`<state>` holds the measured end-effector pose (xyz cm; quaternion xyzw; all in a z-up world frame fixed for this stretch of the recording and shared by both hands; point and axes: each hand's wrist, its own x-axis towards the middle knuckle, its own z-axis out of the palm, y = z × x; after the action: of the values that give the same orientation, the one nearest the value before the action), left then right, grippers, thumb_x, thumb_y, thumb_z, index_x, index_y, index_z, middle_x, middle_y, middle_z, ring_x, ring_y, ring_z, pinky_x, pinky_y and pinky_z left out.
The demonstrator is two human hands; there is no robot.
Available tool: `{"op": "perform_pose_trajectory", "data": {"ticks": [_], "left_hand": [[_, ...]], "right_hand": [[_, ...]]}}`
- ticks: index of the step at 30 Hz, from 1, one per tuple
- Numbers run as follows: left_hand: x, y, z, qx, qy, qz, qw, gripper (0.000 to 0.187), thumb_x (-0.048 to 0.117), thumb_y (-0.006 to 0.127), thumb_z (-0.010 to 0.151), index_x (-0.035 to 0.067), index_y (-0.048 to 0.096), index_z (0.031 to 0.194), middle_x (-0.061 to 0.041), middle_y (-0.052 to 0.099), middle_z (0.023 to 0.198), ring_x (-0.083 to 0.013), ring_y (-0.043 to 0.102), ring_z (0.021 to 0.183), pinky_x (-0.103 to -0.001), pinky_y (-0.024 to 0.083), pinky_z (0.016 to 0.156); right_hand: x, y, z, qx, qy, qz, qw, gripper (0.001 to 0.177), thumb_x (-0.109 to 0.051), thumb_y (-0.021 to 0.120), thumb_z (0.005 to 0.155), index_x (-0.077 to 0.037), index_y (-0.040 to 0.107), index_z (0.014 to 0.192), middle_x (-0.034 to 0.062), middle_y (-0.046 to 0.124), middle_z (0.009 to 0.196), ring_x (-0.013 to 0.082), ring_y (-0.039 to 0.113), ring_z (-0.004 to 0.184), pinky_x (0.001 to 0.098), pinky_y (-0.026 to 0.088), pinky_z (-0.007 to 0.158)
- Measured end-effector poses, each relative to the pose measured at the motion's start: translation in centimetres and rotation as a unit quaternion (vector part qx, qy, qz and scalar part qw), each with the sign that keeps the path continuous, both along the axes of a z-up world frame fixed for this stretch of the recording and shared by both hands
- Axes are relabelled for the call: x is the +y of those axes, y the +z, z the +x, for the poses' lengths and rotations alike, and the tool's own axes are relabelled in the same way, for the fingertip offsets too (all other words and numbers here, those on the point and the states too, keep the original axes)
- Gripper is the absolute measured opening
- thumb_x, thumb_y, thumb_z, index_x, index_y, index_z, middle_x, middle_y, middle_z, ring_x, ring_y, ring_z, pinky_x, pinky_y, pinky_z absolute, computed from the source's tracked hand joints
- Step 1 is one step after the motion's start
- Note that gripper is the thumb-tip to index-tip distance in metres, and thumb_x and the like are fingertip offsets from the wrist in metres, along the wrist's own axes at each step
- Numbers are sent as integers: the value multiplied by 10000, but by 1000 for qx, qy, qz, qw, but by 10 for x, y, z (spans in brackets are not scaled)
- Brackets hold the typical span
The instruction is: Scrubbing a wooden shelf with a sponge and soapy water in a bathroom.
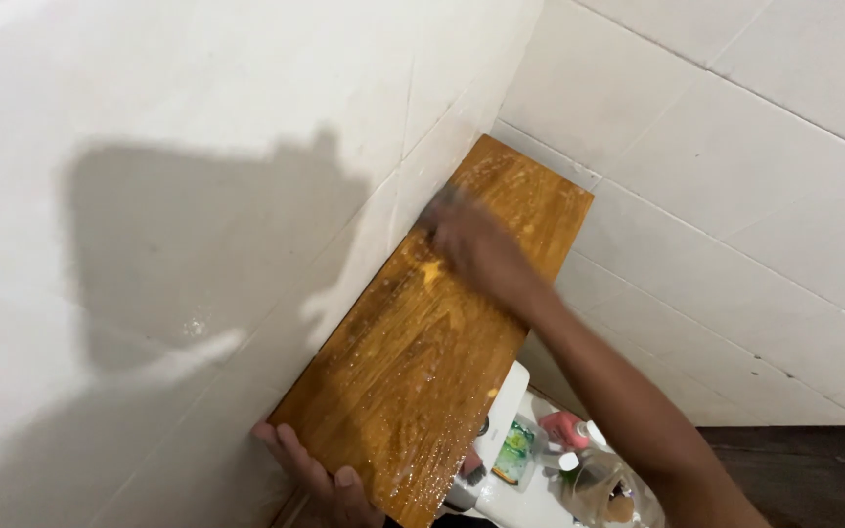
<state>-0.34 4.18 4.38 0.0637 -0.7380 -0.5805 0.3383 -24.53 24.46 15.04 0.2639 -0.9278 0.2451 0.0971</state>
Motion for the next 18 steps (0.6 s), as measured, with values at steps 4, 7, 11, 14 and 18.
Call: {"op": "perform_pose_trajectory", "data": {"ticks": [4, 7, 11, 14, 18], "left_hand": [[-1, 1, 1, -10, 9, -21, 1000, 568, 329, 273, 1142, 49, 171, 1626, -180, 50, 1782, -344, 11, 1686, -503, 18, 1395], [0, 8, 0, -84, 31, 27, 996, 678, 330, 274, 1086, -23, 112, 1641, -202, 41, 1753, -357, 13, 1635, -493, 9, 1329], [-18, -11, 7, -97, 15, -19, 995, 682, 311, 288, 1072, -29, 107, 1634, -217, 52, 1743, -361, 42, 1628, -490, 52, 1323], [-25, -24, 4, -85, -12, -80, 993, 701, 295, 315, 1057, -39, 85, 1628, -239, 50, 1732, -364, 64, 1620, -489, 80, 1318], [-25, -35, 4, -78, -24, -67, 994, 716, 280, 332, 1054, -46, 63, 1632, -260, 7, 1732, -386, 38, 1622, -499, 73, 1319]], "right_hand": [[14, -3, 56, 6, 107, 7, 994, 342, -259, 566, 1016, -86, 652, 1298, 167, 631, 1422, 391, 467, 1441, 525, 398, 1153], [59, -15, -2, -215, -59, -281, 934, 300, -225, 474, 1107, -79, 656, 1296, 295, 574, 1258, 470, 438, 1173, 602, 328, 983], [76, -26, -79, 83, -144, -14, 986, 291, -141, 509, 1054, 7, 633, 1272, 263, 639, 1262, 457, 578, 1159, 510, 470, 1014], [41, -35, -73, 116, -125, 21, 985, 255, -128, 496, 1067, 3, 631, 1238, 272, 625, 1308, 456, 584, 1192, 511, 465, 1046], [47, -40, -17, 161, -66, 79, 982, 337, -230, 550, 1039, -26, 652, 1288, 225, 645, 1319, 462, 576, 1233, 566, 423, 1011]]}}
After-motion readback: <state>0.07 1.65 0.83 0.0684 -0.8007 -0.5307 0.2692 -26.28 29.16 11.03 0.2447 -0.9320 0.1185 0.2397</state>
